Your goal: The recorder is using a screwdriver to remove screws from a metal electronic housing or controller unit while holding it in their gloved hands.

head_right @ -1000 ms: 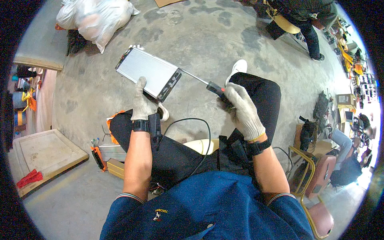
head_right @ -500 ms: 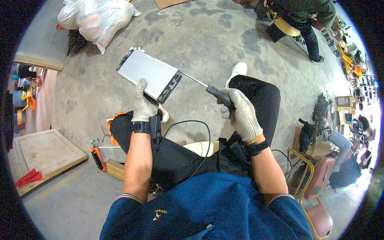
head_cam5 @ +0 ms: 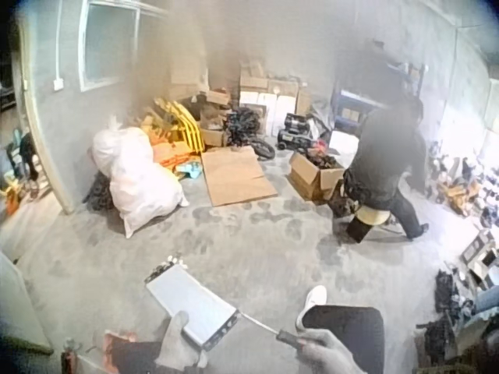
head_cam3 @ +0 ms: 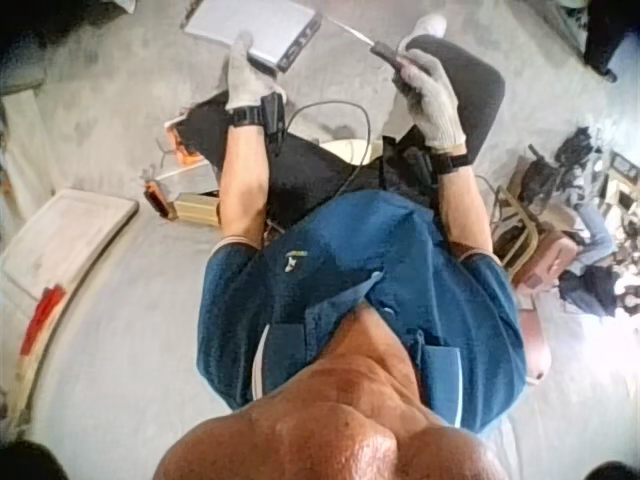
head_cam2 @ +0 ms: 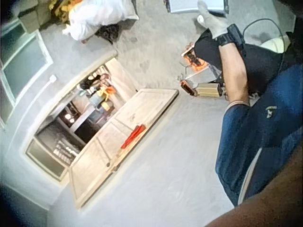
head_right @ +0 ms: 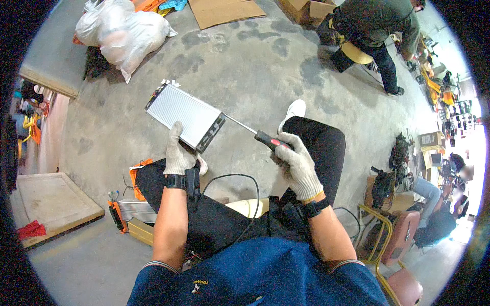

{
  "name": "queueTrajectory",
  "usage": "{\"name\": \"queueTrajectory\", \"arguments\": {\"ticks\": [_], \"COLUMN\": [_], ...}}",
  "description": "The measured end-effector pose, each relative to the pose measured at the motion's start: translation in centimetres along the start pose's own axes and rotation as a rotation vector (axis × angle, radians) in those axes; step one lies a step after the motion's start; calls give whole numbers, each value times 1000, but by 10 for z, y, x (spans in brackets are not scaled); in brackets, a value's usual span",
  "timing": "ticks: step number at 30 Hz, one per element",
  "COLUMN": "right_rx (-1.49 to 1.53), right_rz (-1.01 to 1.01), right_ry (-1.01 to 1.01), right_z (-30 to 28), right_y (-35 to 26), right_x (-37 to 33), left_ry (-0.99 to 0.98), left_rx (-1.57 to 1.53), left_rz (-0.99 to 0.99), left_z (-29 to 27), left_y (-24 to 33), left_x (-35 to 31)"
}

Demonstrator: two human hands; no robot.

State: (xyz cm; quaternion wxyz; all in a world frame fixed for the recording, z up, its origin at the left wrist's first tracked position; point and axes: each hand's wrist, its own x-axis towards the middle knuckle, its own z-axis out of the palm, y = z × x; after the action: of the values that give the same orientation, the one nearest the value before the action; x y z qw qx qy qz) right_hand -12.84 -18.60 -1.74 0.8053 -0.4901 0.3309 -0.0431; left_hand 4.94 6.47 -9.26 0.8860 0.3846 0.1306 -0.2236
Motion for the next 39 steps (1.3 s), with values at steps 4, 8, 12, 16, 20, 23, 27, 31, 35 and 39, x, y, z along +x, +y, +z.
{"name": "queueTrajectory", "arguments": {"ticks": [4,8,12,16,20,23,27,31,35,39], "right_rx": [25,10,-37,1,-37,-40,19,29,-32,55], "right_rz": [47,95,-58,-69,193,2,-32,210,53,-44], "right_ry": [-6,-82,113,93,-155,-87,71,-185,-127,90], "right_z": [9,-1,7,16,-3,-1,20,-9,-3,16], "right_y": [-9,-5,10,-2,-13,0,-5,-15,-3,-4], "right_x": [-3,0,3,-5,-5,-5,-12,-5,-4,-10], "left_ry": [-14,9,-66,-66,-49,-42,-48,-139,-59,-111], "left_rx": [-3,-3,28,11,-29,-45,-23,30,-27,-29], "left_rz": [31,35,-3,-34,-66,-71,-42,-89,-30,-21], "left_z": [-4,-7,11,16,21,27,25,15,31,36], "left_y": [-4,-7,-1,4,6,6,8,11,9,14], "left_x": [3,5,-6,-13,-15,-17,-17,-15,-18,-24]}}
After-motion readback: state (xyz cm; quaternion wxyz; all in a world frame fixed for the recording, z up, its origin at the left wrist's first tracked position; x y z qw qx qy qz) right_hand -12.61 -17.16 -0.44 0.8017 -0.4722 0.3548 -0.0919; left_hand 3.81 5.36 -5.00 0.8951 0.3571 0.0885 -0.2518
